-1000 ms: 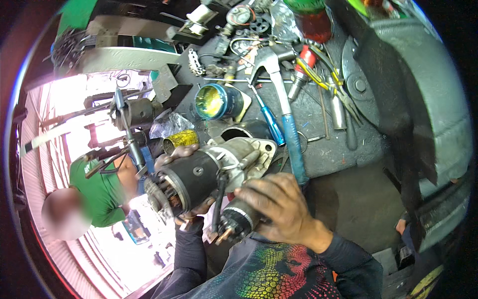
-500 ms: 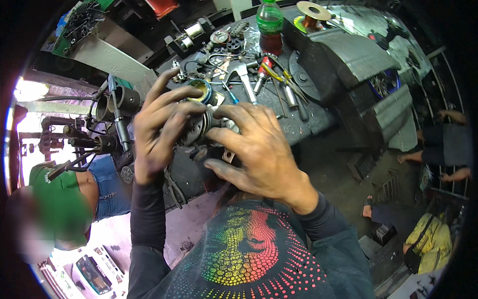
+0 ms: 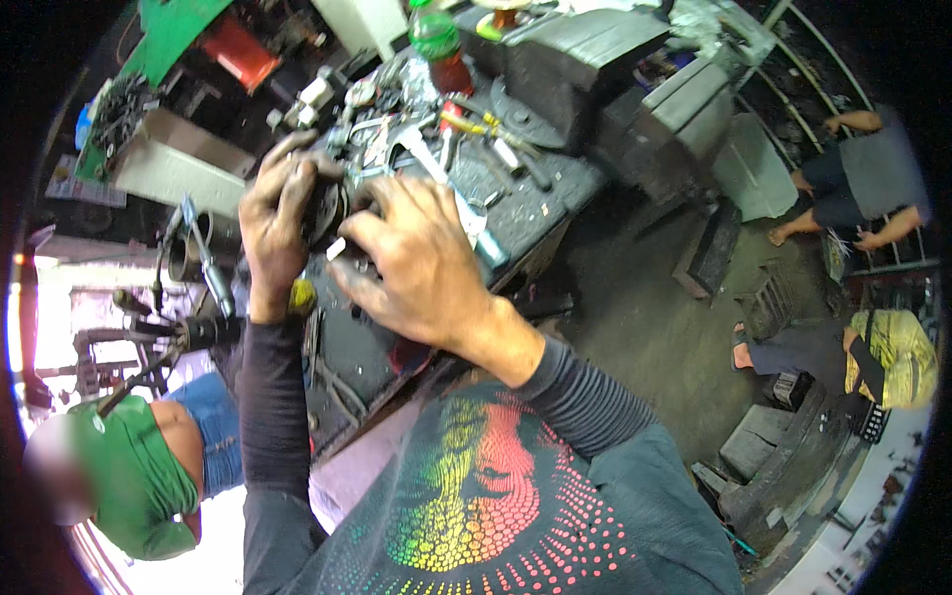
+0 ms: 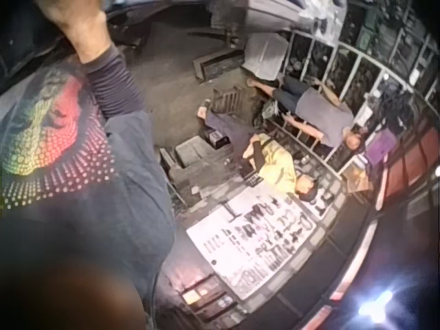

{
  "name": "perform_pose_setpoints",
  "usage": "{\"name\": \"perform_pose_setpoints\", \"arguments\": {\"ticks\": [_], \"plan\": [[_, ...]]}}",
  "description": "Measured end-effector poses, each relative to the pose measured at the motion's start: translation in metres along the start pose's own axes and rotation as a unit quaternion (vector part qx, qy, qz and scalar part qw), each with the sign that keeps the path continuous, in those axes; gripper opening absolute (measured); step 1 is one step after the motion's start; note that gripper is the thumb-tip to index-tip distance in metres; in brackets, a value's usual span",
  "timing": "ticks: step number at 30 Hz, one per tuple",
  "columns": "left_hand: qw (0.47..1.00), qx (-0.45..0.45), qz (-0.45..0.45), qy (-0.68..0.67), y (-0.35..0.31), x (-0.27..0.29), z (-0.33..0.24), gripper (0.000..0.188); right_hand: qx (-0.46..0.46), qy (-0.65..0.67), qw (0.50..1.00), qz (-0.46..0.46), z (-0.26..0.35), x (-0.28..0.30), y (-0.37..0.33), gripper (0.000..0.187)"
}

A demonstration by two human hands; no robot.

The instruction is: The person cleans a mechanical component with a cloth, then uses pliers and a screwdriver to manipulate small parts. They attach a metal plate to the component and continue assembling it with various tools.

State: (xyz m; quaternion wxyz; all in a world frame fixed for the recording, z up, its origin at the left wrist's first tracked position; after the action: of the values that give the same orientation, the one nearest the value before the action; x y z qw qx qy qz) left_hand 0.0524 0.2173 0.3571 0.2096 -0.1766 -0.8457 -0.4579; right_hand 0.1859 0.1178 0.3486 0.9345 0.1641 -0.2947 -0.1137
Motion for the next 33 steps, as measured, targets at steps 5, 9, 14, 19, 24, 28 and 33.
{"name": "perform_pose_setpoints", "arguments": {"ticks": [5, 9, 14, 19, 24, 28, 33], "plan": [[0.997, 0.033, -0.057, 0.027, -0.013, 0.022, -0.012, 0.032, -0.118, 0.0, 0.99, -0.071, -0.09, 0.08, -0.052, 0.038], [0.967, 0.116, -0.222, -0.032, -0.03, 0.061, -0.027, 0.041, -0.326, -0.045, 0.944, -0.021, -0.245, 0.12, -0.194, 0.023], [0.916, 0.064, -0.303, 0.254, -0.02, 0.054, -0.139, 0.046, -0.705, 0.174, 0.663, 0.185, -0.389, 0.086, -0.452, 0.039], [0.987, -0.007, -0.145, -0.066, 0.047, -0.086, -0.178, 0.04, -0.806, 0.353, 0.465, 0.098, -0.405, 0.161, -0.398, 0.032], [0.996, 0.081, -0.043, 0.02, 0.123, -0.25, -0.134, 0.054, -0.411, 0.147, 0.874, -0.212, -0.443, 0.461, -0.004, 0.008], [0.967, 0.137, -0.092, 0.191, 0.162, -0.316, -0.113, 0.067, -0.184, 0.026, 0.973, -0.137, -0.439, 0.537, 0.273, 0.027], [0.905, 0.24, -0.231, 0.264, 0.156, -0.326, -0.111, 0.063, -0.083, 0.183, 0.977, -0.066, -0.422, 0.51, 0.539, 0.025]]}}
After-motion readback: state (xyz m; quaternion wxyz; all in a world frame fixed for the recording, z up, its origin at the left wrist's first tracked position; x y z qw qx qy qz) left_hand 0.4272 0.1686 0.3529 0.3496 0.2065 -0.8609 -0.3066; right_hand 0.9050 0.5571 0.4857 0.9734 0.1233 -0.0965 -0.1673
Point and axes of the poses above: each hand's wrist, its own y-axis towards the middle knuckle, its own x-axis out of the back of the hand, z = x × y, the point moved 9 cm from there along y, towards the middle knuckle, and after that the axes turned 15 degrees about -x, right-handed, at the moved point
